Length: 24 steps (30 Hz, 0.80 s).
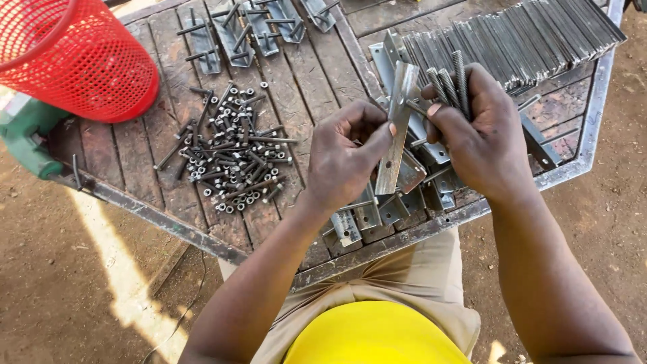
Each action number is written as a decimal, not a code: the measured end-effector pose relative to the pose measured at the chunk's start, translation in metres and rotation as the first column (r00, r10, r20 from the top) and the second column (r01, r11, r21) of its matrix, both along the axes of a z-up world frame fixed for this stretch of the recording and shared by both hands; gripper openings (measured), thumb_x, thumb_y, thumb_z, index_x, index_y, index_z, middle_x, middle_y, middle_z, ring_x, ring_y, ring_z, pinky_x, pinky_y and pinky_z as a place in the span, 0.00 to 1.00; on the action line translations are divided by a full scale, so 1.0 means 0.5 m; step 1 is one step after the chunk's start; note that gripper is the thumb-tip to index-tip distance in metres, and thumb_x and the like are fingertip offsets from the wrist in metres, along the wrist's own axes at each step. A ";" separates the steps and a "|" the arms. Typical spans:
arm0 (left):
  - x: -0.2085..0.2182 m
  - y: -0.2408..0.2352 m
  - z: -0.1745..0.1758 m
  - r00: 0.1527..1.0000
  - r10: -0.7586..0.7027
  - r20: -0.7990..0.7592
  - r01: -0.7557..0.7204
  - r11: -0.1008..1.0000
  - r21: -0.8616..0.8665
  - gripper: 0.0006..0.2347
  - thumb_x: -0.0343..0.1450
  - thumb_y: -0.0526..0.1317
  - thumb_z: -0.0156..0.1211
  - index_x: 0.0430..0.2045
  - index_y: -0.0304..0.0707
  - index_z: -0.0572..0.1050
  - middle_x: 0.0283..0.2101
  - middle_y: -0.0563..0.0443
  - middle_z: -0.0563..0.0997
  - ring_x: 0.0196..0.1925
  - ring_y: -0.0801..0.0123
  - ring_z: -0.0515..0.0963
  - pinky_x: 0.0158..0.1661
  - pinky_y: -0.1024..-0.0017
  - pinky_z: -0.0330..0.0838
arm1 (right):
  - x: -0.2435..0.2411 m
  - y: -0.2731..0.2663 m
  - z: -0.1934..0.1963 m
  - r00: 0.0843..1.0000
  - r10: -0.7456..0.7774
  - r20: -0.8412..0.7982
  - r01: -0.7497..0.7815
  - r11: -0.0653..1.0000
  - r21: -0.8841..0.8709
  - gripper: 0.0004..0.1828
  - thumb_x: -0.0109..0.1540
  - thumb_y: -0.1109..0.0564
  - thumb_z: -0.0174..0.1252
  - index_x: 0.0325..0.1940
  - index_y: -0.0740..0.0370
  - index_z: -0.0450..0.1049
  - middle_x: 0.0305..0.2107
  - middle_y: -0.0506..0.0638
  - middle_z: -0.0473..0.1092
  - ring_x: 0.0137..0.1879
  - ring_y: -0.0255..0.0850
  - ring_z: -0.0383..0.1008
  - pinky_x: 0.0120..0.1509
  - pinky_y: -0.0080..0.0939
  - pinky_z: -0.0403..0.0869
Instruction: A person is manually inserting metal bolts into holes in metal brackets on a workbench in a fabrication setting.
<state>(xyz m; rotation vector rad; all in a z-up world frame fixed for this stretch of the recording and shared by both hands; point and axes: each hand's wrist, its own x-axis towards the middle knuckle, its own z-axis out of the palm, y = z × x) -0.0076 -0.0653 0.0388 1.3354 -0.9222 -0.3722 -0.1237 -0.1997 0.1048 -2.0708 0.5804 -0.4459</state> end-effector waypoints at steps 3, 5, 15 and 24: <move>-0.003 0.036 0.025 0.999 0.038 0.037 -0.040 0.997 0.059 0.06 0.70 0.41 0.56 0.26 0.39 0.75 0.26 0.57 0.74 0.23 0.78 0.68 0.23 0.79 0.62 | 0.004 0.010 0.000 0.994 0.056 -0.089 -0.056 0.998 0.004 0.04 0.70 0.62 0.48 0.48 0.59 0.68 0.30 0.47 0.68 0.31 0.35 0.67 0.29 0.34 0.69; 0.000 0.048 0.005 0.997 0.035 0.072 -0.039 0.998 0.059 0.05 0.71 0.39 0.57 0.28 0.38 0.75 0.26 0.56 0.75 0.23 0.77 0.69 0.24 0.79 0.65 | 0.011 0.028 0.016 0.988 0.075 -0.137 -0.078 0.997 -0.019 0.04 0.70 0.61 0.48 0.48 0.58 0.68 0.29 0.46 0.69 0.30 0.34 0.67 0.29 0.35 0.70; -0.015 0.092 -0.005 0.987 -0.004 0.163 -0.009 0.997 0.080 0.02 0.72 0.33 0.57 0.34 0.34 0.76 0.28 0.49 0.82 0.21 0.70 0.78 0.24 0.76 0.75 | 0.069 0.060 0.006 0.924 0.046 -0.380 -0.234 0.854 -0.465 0.05 0.73 0.57 0.48 0.49 0.61 0.63 0.25 0.52 0.72 0.22 0.43 0.68 0.27 0.45 0.70; -0.046 0.099 0.004 0.973 -0.101 -0.207 0.096 0.995 -0.037 0.04 0.71 0.33 0.57 0.26 0.37 0.74 0.25 0.56 0.75 0.25 0.77 0.71 0.25 0.79 0.67 | 0.104 0.115 -0.104 0.885 -0.023 0.465 0.134 0.969 -0.207 0.05 0.73 0.63 0.47 0.47 0.56 0.58 0.33 0.47 0.62 0.35 0.37 0.59 0.36 0.39 0.64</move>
